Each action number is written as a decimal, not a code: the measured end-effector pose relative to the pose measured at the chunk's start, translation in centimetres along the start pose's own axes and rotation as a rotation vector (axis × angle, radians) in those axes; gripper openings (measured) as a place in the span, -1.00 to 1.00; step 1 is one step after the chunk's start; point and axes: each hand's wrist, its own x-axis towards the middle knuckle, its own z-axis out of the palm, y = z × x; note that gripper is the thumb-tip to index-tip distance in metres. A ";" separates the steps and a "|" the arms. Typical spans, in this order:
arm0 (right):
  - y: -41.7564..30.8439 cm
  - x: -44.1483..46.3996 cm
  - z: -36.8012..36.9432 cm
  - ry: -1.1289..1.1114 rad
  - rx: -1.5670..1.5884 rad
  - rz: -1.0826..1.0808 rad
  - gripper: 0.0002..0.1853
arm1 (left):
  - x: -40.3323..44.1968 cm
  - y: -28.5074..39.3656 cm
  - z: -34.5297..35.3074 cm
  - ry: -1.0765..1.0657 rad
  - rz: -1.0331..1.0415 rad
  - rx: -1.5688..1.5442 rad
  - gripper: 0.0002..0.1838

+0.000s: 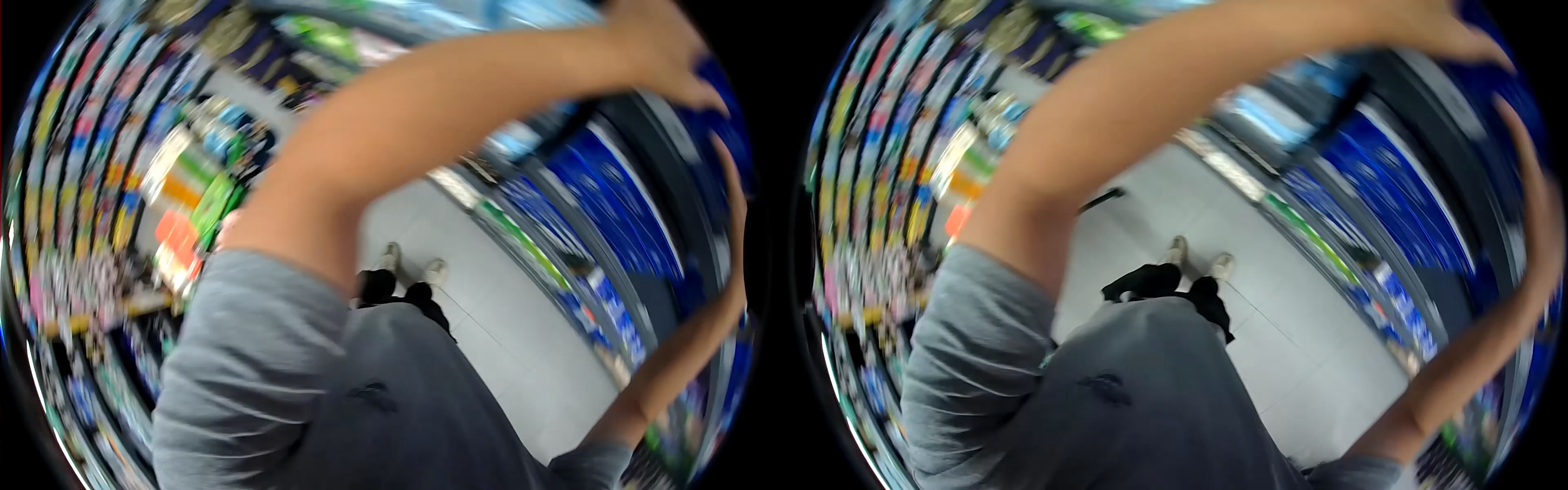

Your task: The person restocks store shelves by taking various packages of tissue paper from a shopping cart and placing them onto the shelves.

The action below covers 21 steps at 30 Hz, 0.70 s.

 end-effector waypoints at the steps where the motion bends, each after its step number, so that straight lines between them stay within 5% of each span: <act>1: -2.2 1.9 -1.8 0.245 -0.105 0.100 -0.41 | -1.5 -1.2 0.9 -0.278 -0.224 0.191 -0.46; 2: -3.8 2.4 -3.4 0.478 -0.213 0.221 -0.20 | -2.3 -1.8 1.0 -0.618 -0.314 0.340 -0.46; 3: -4.3 0.4 -2.8 0.509 -0.162 0.199 -0.20 | -3.0 -2.1 0.8 -0.276 -0.238 0.231 -0.40; 5: -4.9 -4.5 1.9 0.546 -0.429 0.465 -0.81 | -4.8 0.9 -4.5 -0.019 -0.353 0.153 -0.24; 6: -9.2 -1.3 2.9 0.883 0.336 0.274 -0.85 | -7.3 1.4 -6.8 -0.058 -0.490 0.016 -0.22; 7: -15.0 -1.1 5.0 0.852 0.569 0.430 -0.86 | -10.4 2.2 -9.3 -0.087 -0.503 0.121 -0.33; 8: -20.2 -1.7 7.4 0.617 0.518 0.692 -0.86 | -13.7 3.4 -12.9 -0.211 -0.596 0.181 -0.46; 9: -24.0 -3.7 12.3 0.378 0.660 0.684 -0.83 | -17.5 4.6 -16.6 -0.302 -0.666 0.252 -0.56; 10: -28.7 -10.2 21.1 0.144 0.784 0.917 -0.82 | -22.1 6.3 -20.9 -0.681 -1.121 0.277 -0.56; 11: -33.6 -13.8 24.9 -0.148 1.123 0.773 -0.82 | -29.3 8.6 -25.6 -0.723 -1.091 0.398 -0.48; 13: -43.0 -26.6 29.5 -1.153 1.496 0.928 -0.82 | -44.6 17.7 -39.5 -0.898 -1.659 0.366 -0.39; 14: -45.7 -41.6 32.8 -1.167 1.258 0.732 -0.76 | -49.5 25.8 -48.1 -0.886 -1.762 0.421 -0.40; 15: -48.1 -54.4 35.1 -1.170 0.983 0.534 -0.70 | -52.0 31.9 -55.5 -1.410 -2.465 0.674 -0.49; 16: -49.8 -63.2 35.2 -1.153 0.720 0.373 -0.63 | -55.8 40.6 -60.9 -1.368 -2.336 1.003 -0.52; 17: -47.2 -57.3 27.7 -1.538 0.881 0.644 -0.66 | -43.2 42.3 -60.2 -1.323 -2.582 1.090 -0.55; 18: -45.2 -54.7 24.0 -1.670 0.903 0.814 -0.68 | -40.1 46.0 -62.1 -1.148 -2.671 1.174 -0.62; 21: -41.7 -49.9 21.6 -1.730 0.915 0.988 -0.75 | -35.0 54.7 -64.1 0.530 -2.751 1.326 -0.77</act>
